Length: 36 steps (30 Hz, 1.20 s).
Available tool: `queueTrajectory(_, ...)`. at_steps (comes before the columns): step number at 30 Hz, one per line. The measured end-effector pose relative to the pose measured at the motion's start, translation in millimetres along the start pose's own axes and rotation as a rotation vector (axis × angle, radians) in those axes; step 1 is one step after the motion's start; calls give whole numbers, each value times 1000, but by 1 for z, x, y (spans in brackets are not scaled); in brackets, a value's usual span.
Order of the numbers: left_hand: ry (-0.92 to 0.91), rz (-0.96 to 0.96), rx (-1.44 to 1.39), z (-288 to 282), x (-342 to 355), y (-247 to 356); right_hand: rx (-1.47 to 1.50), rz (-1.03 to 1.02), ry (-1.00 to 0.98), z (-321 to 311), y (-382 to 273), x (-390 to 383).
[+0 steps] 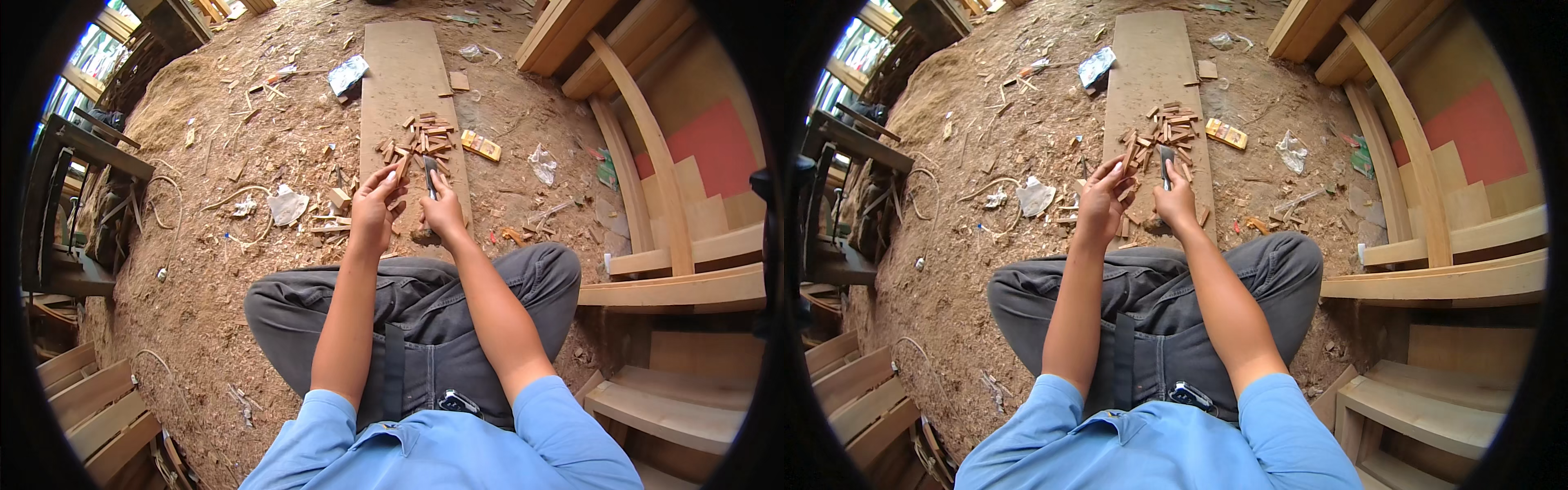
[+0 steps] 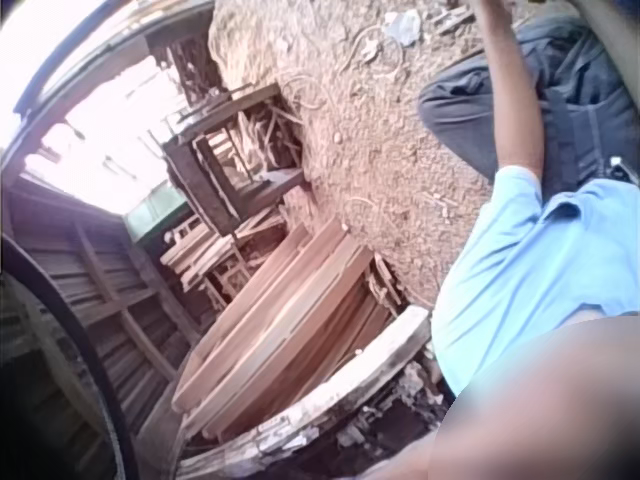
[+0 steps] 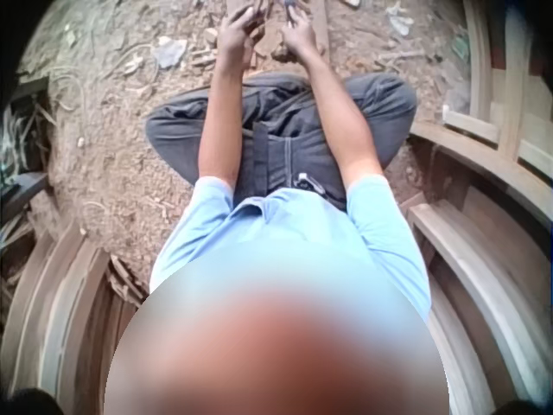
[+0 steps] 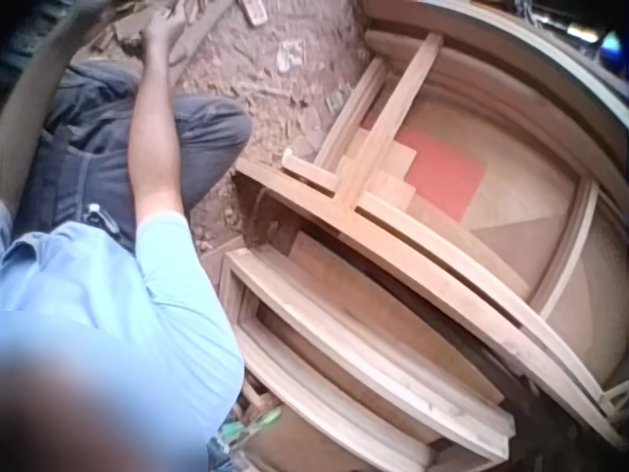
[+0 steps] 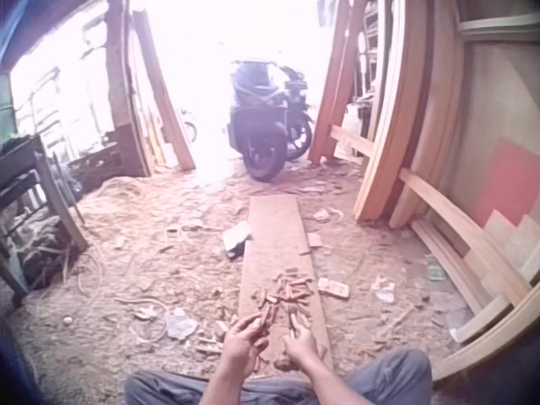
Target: The person sits on the floor and uses a knife to shave and shape small wooden pieces. They repeatedly pick up pieces, carve them, and place them back on a board, occasionally inspecting the edges.
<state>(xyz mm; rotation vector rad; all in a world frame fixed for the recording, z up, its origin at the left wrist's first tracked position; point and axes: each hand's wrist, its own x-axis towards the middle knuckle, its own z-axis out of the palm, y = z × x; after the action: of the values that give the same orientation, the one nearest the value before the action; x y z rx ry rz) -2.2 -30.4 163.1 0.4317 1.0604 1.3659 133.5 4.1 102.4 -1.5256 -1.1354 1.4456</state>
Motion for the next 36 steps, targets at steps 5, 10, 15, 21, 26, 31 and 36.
queueTrajectory(5, -57, -23, -171, -16, 1, -4, 75, 0, -34, 4, -11, -5)
queueTrajectory(10, 1, -47, -307, -31, 21, -18, 107, -49, -48, 8, -14, -5)
queueTrajectory(15, -31, -91, -466, -43, 32, -30, 109, -58, -64, 10, -20, -8)
queueTrajectory(21, -45, -32, -466, -41, 33, -34, 103, -14, -94, 9, -21, -10)
queueTrajectory(26, -19, -48, -423, -37, 30, -33, 97, -64, -73, 11, -15, -9)
queueTrajectory(31, 84, -33, -395, -35, 31, -36, 98, -77, -82, 11, -10, -9)
queueTrajectory(36, 127, -26, -347, -35, 33, -39, 102, -45, -92, 12, -9, -9)
